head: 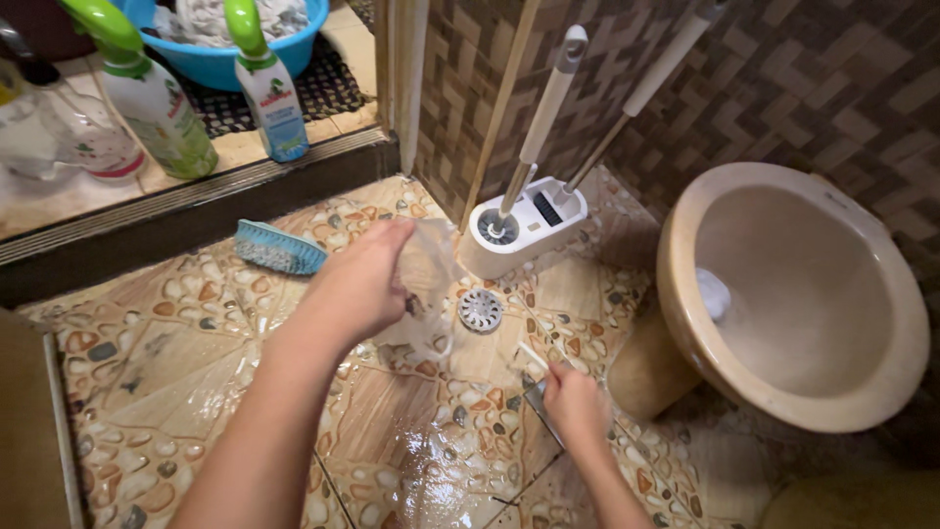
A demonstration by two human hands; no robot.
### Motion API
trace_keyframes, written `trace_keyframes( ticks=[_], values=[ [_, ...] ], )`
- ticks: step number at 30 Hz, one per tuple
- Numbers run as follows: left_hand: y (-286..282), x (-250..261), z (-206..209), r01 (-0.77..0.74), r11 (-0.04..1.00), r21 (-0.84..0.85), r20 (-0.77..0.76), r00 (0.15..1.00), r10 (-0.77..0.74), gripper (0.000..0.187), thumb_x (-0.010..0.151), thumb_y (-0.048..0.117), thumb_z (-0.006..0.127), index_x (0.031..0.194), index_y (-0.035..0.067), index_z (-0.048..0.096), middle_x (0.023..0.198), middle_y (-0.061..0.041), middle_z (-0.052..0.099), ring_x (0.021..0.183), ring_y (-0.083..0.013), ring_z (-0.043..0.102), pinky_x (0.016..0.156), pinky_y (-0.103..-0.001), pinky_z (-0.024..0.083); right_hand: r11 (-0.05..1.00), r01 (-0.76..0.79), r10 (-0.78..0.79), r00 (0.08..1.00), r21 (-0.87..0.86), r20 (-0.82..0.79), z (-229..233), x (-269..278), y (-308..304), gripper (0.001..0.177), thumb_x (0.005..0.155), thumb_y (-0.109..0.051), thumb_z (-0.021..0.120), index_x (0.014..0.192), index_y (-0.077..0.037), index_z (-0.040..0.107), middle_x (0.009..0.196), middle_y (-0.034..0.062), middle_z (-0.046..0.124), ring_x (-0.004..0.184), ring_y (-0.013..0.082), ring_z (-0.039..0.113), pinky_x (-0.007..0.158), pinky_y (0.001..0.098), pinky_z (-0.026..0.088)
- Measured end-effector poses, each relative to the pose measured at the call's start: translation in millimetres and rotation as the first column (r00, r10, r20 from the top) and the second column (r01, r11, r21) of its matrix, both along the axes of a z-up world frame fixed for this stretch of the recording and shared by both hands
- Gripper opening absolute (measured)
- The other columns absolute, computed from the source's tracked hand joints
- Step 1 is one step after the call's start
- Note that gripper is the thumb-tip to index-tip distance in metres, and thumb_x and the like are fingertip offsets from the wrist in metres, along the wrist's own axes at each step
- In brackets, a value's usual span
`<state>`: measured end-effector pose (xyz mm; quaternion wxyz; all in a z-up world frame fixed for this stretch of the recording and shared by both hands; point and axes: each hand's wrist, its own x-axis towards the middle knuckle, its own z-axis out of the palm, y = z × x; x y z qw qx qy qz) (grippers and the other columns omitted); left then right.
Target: The person uses a small brush to scrub a floor drain cover and the drain opening in a bathroom. They hold a plastic bag in the other hand, occasionally moving it aside. The person repeatedly scrubs the drain area and the surrounding floor tiles.
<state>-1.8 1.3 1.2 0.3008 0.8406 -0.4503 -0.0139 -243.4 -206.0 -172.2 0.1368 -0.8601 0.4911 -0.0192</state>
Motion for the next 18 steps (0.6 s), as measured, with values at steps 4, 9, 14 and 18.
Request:
trace_keyframes(
  ticks=[4, 9, 14, 18],
  values=[
    [-2.9, -3.7, 1.6, -0.043, 0.998, 0.053, -0.063, 0.997, 0.046, 0.065, 0.072, -0.002, 0.063, 0.136, 0.004, 0.053, 0.132, -0.018, 0.059, 0.120, -0.0374, 0.060, 0.101, -0.044, 0.050, 0.999, -0.024, 0.028, 0.991, -0.026, 0.129, 41.3, 11.8, 1.0, 0.029, 0.092, -0.039, 0.061, 0.114, -0.030, 0.078, 0.096, 0.0154, 0.076, 0.091, 0.0389, 0.072, 0.080, 0.0509, 0.057],
    [-8.4, -4.7, -1.8, -0.045, 0.998, 0.040, -0.117, 0.992, 0.049, 0.062, 0.070, -0.003, 0.062, 0.131, 0.006, 0.055, 0.129, -0.018, 0.060, 0.117, -0.0381, 0.060, 0.097, -0.045, 0.051, 0.999, -0.039, 0.032, 0.979, 0.032, 0.200, 137.3, 41.9, 10.1, 0.029, 0.092, -0.041, 0.062, 0.115, -0.033, 0.078, 0.093, 0.0096, 0.078, 0.089, 0.0333, 0.075, 0.076, 0.0471, 0.058],
    [-11.2, -0.3, -9.4, -0.016, 0.986, -0.165, -0.079, 0.997, 0.003, 0.061, 0.071, -0.006, 0.059, 0.132, 0.000, 0.056, 0.128, -0.022, 0.061, 0.117, -0.0411, 0.060, 0.098, -0.044, 0.051, 0.973, -0.220, 0.232, 0.917, -0.074, 0.326, 203.6, 65.4, 24.6, 0.028, 0.091, -0.038, 0.064, 0.113, -0.032, 0.079, 0.089, 0.0098, 0.078, 0.087, 0.0327, 0.076, 0.072, 0.0434, 0.059],
    [-9.6, -0.7, 3.0, -0.047, 0.985, -0.166, -0.227, 0.974, 0.008, 0.073, 0.068, -0.005, 0.058, 0.140, 0.000, 0.050, 0.128, -0.020, 0.061, 0.107, -0.0366, 0.065, 0.094, -0.040, 0.054, 0.960, -0.281, 0.269, 0.910, -0.007, 0.315, 190.1, 84.0, 32.7, 0.030, 0.091, -0.040, 0.063, 0.115, -0.030, 0.077, 0.095, 0.0038, 0.079, 0.083, 0.0277, 0.078, 0.073, 0.0414, 0.060]
  ],
)
